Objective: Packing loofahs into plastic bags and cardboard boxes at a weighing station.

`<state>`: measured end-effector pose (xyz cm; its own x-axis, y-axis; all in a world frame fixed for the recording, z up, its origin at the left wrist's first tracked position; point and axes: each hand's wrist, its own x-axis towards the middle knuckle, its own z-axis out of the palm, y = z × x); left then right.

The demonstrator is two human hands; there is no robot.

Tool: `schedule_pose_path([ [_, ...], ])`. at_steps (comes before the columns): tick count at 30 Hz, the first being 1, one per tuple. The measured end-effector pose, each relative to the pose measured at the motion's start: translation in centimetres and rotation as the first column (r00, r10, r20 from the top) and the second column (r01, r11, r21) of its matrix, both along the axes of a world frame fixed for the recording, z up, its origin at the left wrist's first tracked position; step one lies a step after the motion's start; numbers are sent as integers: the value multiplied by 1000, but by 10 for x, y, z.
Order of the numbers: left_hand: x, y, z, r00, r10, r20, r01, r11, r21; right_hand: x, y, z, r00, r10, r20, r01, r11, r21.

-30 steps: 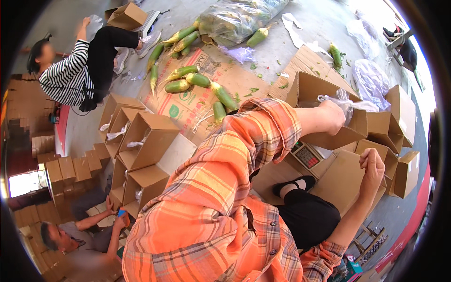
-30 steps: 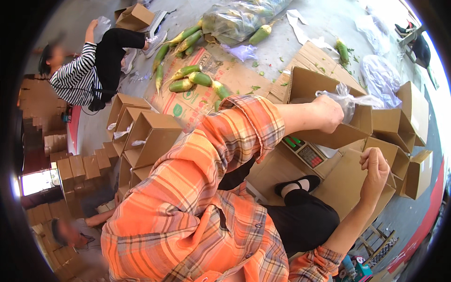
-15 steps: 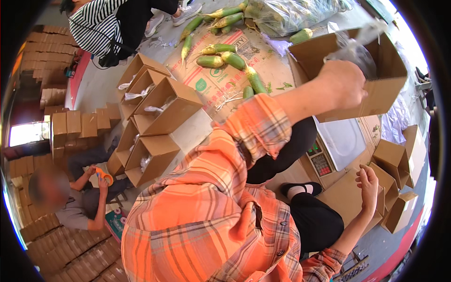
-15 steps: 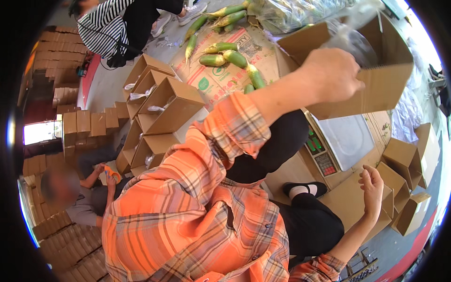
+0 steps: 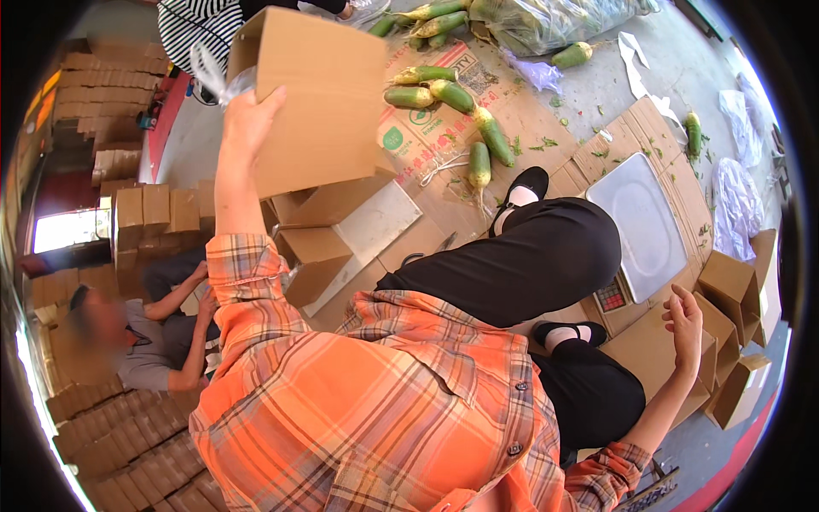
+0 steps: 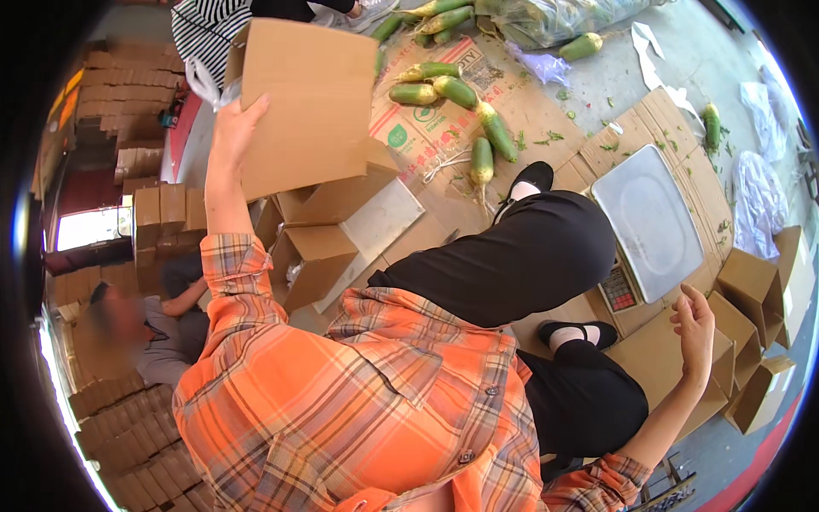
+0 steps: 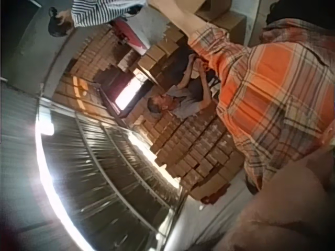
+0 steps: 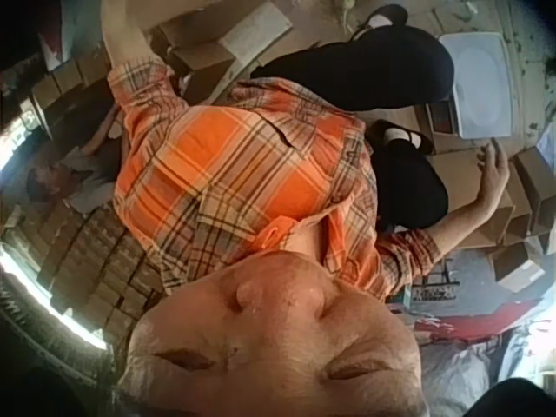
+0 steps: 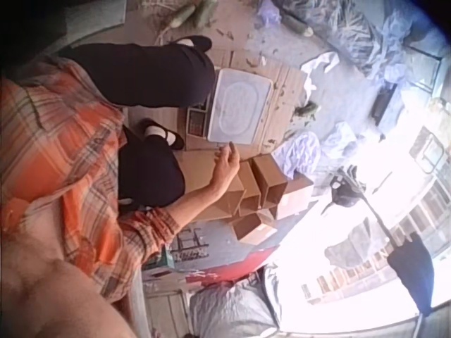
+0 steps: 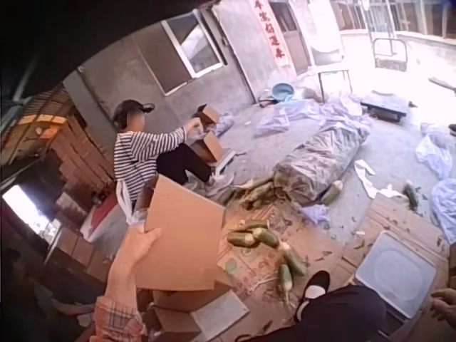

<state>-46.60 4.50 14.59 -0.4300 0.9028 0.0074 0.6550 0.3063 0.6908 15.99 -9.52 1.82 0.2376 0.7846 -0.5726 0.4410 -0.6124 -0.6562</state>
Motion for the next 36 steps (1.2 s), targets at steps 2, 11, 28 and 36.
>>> schedule_pose_path([
  [2,-55,-10,-10,984,150,-96,-152,988,-13,-1,-1,-1,1000,-2,-3,2,1000,-6],
  [11,-291,-34,-88,862,292,-414,-367,923,-113,-2,-2,-2,1000,-21,2,21,1000,12],
  [28,-137,27,-49,212,21,-977,-186,982,-19,14,-15,-9,976,65,210,-73,997,31],
  [36,199,65,-39,595,-719,-359,775,632,20,18,-12,-1,982,17,190,-48,986,159],
])
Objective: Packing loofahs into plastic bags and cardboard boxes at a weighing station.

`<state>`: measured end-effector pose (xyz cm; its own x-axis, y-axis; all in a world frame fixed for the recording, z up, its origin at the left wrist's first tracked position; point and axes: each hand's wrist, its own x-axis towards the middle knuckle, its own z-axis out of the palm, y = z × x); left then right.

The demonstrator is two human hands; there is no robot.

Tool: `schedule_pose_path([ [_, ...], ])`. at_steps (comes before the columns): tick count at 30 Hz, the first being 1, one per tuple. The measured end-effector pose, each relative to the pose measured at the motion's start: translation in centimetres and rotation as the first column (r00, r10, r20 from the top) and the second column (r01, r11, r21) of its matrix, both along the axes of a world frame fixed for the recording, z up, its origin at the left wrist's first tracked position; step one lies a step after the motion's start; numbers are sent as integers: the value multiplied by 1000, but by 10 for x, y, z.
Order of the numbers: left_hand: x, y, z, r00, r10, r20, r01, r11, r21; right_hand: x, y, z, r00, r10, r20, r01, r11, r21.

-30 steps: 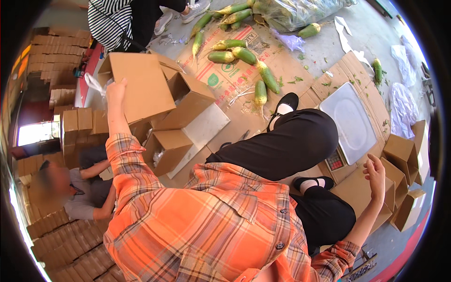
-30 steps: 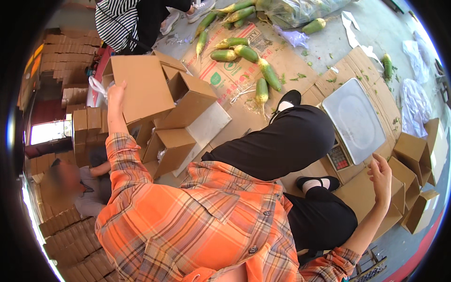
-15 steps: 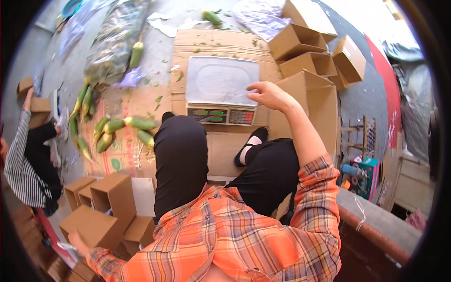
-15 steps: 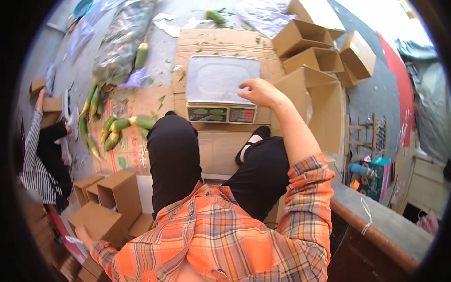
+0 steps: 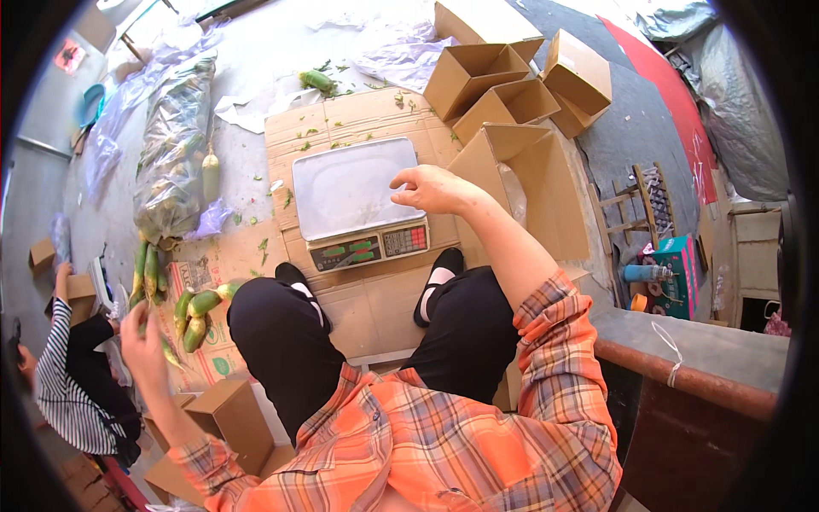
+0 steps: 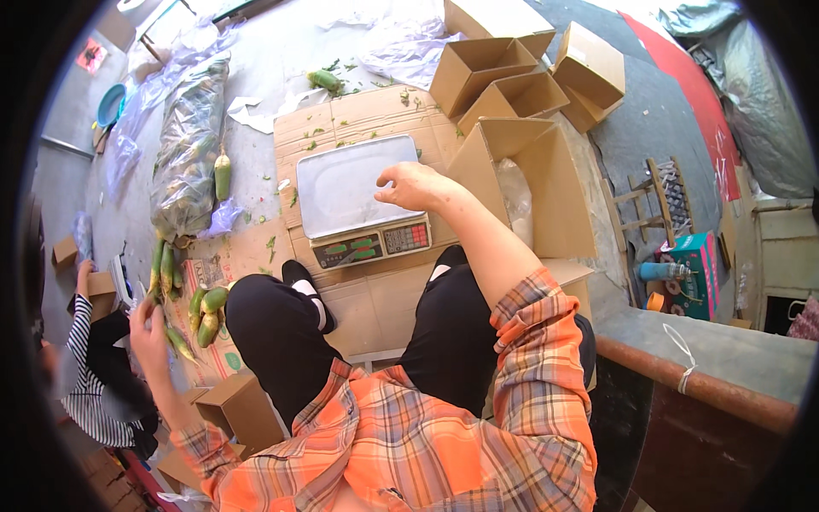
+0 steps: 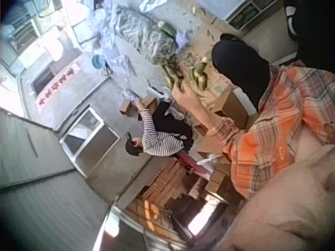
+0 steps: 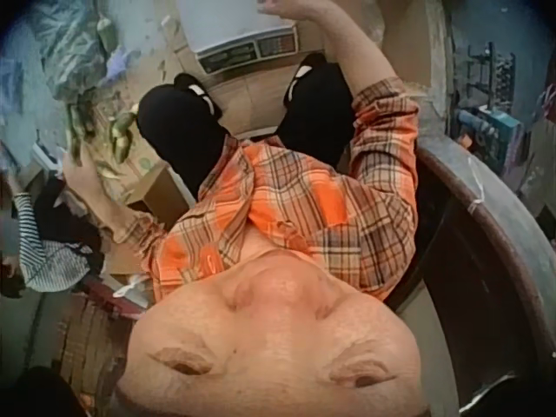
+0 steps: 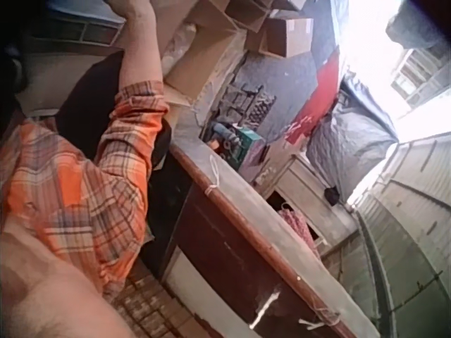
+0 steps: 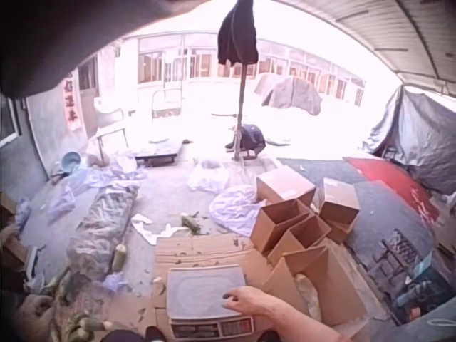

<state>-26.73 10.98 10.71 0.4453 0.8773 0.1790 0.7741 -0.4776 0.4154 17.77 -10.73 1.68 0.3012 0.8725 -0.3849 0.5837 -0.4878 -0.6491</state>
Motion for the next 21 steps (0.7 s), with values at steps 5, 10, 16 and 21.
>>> schedule_pose_path([
  [5,210,-71,-5,824,-561,86,567,819,-89,57,-17,-11,978,-203,-46,208,967,146],
  [10,254,-82,-58,695,-718,-42,704,691,-163,156,-23,-29,804,-523,284,470,851,235],
  [16,261,-72,-69,713,-701,-18,580,605,-546,246,-24,-70,570,-619,540,705,706,66],
  [21,282,-66,-66,696,-717,-34,607,613,-506,282,-29,-107,653,-587,478,705,702,-101],
])
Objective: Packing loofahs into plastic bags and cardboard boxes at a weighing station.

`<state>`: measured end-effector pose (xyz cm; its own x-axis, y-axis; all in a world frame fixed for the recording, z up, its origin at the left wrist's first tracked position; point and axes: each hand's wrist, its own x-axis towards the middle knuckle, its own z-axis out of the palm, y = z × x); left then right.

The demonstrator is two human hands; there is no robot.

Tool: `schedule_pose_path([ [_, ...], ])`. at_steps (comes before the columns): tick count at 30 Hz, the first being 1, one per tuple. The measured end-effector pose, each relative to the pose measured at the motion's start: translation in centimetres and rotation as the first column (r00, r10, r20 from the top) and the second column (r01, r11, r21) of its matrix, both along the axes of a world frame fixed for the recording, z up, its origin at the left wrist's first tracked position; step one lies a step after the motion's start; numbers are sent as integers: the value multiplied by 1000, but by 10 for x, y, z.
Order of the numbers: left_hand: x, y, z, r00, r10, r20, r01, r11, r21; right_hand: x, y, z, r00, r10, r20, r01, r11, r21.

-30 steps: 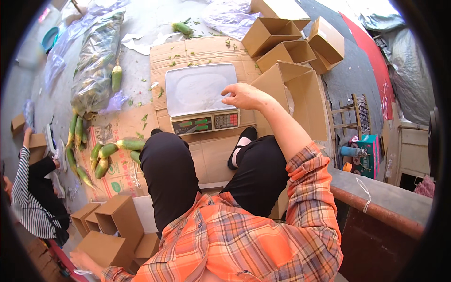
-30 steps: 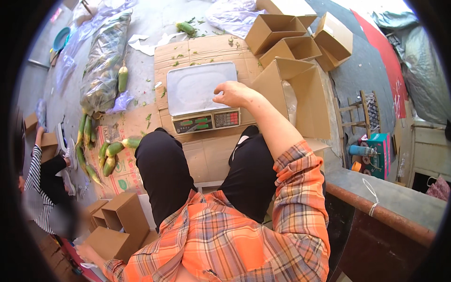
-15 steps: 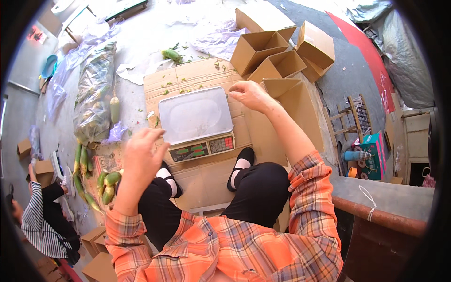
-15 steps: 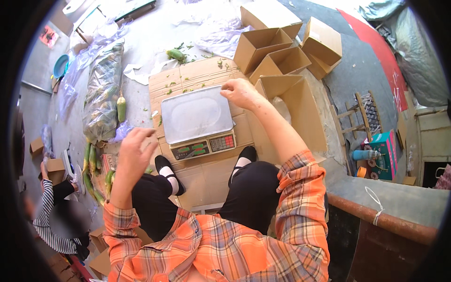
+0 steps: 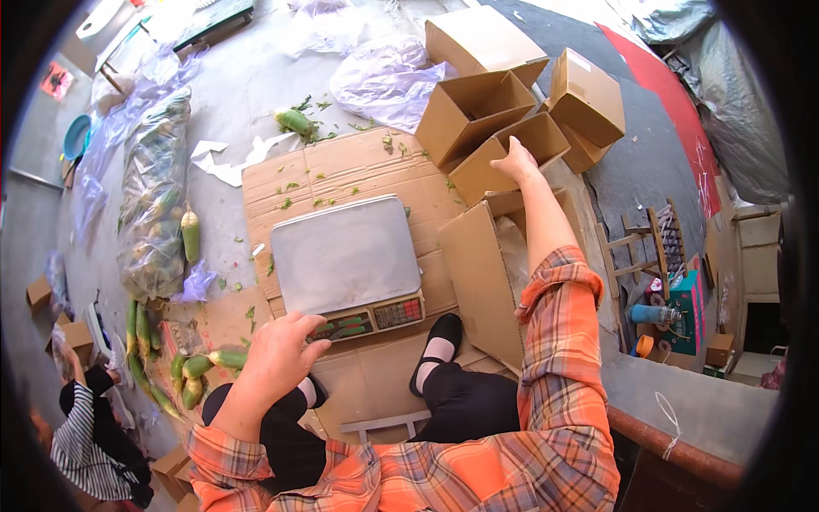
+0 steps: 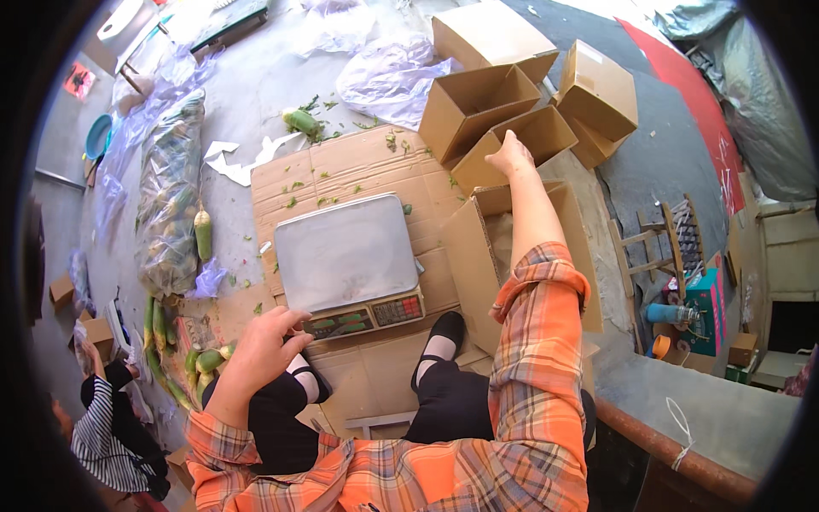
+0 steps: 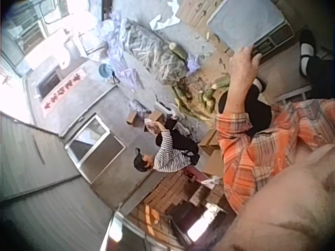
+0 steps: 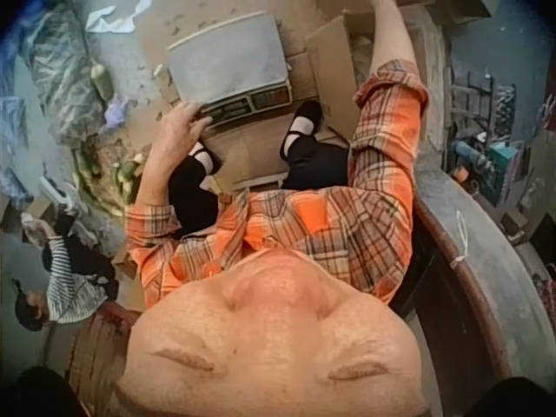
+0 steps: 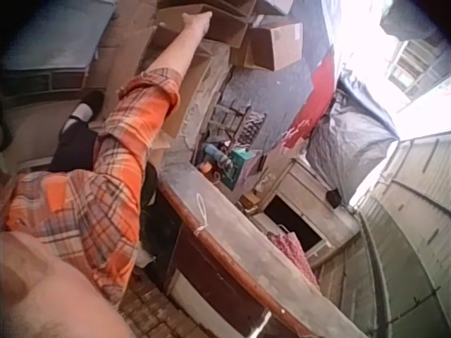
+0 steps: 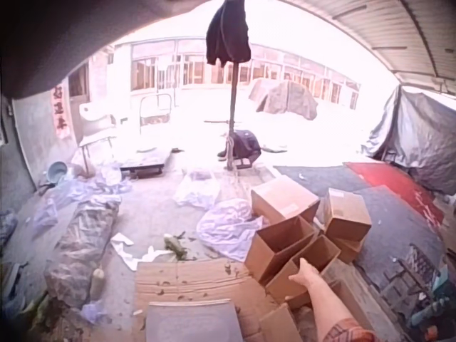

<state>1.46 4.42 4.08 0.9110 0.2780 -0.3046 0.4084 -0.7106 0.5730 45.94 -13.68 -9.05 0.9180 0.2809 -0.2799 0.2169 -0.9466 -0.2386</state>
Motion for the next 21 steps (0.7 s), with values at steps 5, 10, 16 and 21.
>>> schedule_pose_path([
  [5,0,1,-5,999,-25,-36,24,999,-23,-3,4,-4,996,35,-86,-44,993,-105],
  [10,0,2,-4,997,-13,-70,11,1000,-29,-2,-1,7,984,-141,108,153,982,-110],
  [16,-4,6,-9,999,30,-24,-31,998,-52,30,-43,63,898,-329,291,233,919,319],
  [21,-8,14,-8,989,142,43,-140,989,-46,14,-46,150,946,-269,178,57,683,728],
])
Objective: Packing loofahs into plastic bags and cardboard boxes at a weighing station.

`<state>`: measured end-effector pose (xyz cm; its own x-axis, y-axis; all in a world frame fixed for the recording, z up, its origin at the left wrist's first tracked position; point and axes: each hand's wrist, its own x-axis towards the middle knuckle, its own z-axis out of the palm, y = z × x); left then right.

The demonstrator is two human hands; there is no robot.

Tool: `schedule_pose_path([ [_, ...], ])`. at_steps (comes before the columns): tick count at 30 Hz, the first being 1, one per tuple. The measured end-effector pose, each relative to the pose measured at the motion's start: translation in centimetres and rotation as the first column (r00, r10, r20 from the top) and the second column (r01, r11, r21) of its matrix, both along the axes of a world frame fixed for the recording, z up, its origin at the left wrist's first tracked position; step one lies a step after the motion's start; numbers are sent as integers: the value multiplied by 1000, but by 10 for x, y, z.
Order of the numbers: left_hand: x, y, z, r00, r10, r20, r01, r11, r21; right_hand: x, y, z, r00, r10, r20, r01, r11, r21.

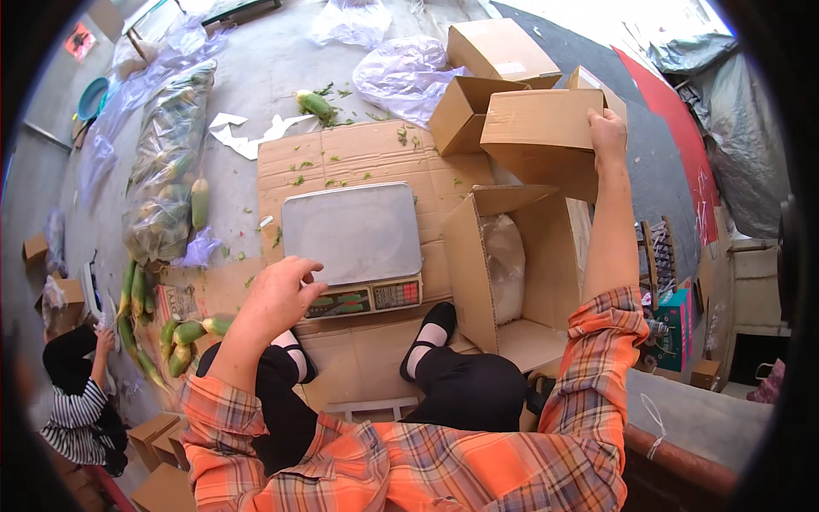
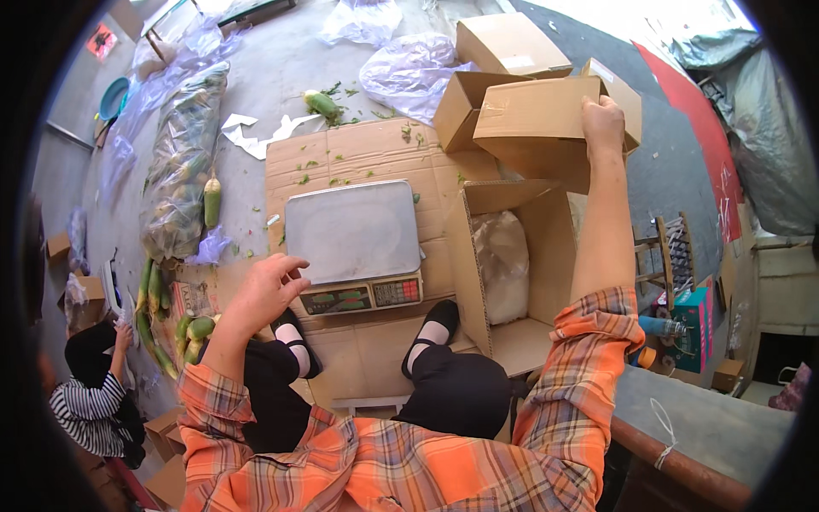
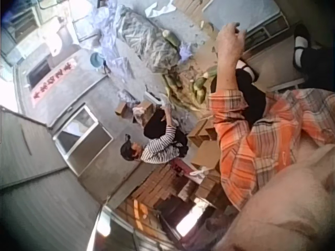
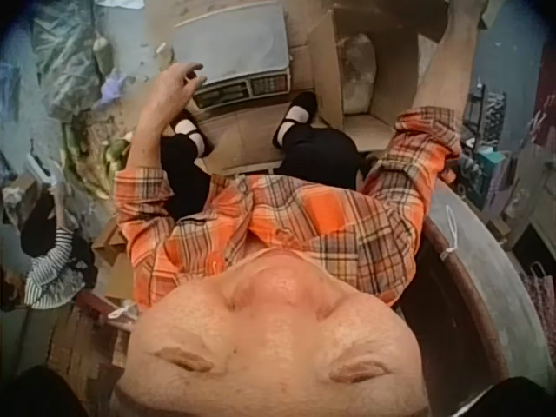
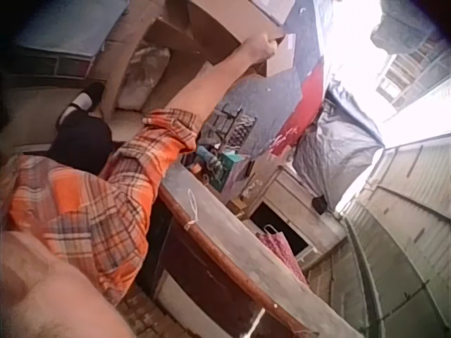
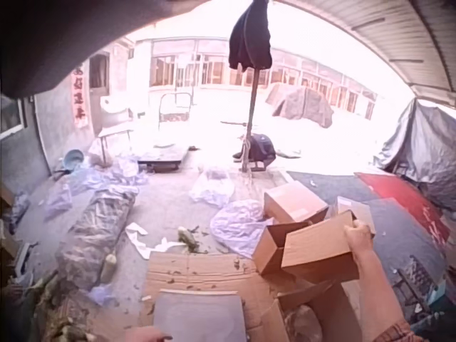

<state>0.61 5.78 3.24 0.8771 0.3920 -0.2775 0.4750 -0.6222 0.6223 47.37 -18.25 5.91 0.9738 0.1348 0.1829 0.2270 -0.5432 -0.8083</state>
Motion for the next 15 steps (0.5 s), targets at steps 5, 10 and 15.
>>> schedule_pose_path([
  [5,-3,13,-2,967,166,196,-178,983,47,-111,20,95,850,509,136,-513,859,-11],
  [10,-11,27,1,911,276,306,-344,919,194,-201,45,123,617,724,308,-650,690,-319],
  [15,-5,22,28,827,56,559,-403,752,522,-228,60,101,139,860,490,-454,495,-741],
])
